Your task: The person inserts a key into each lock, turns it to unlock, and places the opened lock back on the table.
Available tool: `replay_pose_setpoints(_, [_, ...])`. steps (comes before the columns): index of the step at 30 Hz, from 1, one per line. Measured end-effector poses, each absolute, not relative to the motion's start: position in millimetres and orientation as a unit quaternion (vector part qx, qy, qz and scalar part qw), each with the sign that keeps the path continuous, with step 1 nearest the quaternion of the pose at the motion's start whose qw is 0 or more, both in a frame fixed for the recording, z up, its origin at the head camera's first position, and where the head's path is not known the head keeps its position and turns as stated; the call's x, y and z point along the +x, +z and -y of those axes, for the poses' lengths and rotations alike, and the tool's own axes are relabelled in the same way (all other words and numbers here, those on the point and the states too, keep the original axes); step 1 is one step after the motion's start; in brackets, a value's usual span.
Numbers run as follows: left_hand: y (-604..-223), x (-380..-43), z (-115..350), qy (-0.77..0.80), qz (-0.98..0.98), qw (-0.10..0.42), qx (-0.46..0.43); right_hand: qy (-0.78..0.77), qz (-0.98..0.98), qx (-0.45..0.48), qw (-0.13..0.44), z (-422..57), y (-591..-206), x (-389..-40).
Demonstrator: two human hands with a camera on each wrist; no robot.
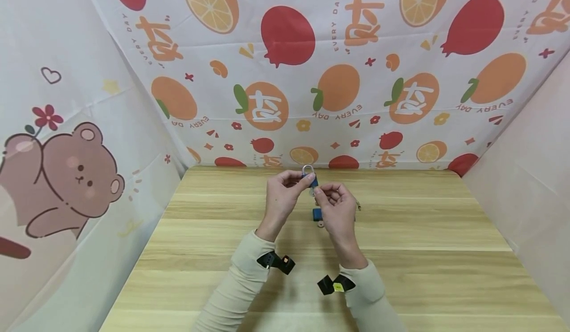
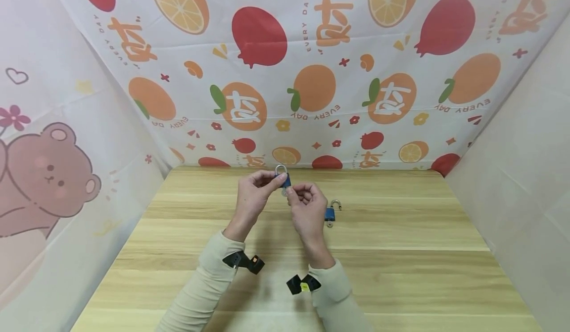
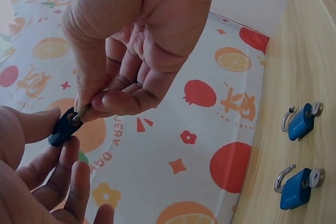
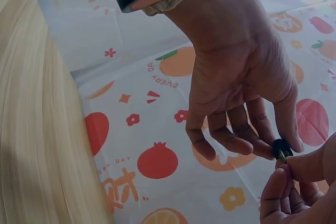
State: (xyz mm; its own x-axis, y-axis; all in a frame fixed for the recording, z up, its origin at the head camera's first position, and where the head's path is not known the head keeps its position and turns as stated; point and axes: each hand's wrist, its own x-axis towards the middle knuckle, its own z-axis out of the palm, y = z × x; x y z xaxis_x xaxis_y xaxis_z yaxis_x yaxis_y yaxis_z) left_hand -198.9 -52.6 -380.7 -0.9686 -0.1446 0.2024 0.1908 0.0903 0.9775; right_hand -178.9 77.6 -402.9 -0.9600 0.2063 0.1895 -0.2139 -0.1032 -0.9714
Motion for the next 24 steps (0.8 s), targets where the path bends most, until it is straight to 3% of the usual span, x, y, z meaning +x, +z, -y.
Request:
replay_pose_setpoints(20, [-379,-199,56,-0.660,0.741,0.118,-0.024,0.677,0.728,0.041,0.101,-88,-396,-179])
replay_pose_setpoints(24, [-379,-199,57,-0.662,0.739,0.127,-0.022,0.614,0.776,0.070,0.123,-89,-391,-175])
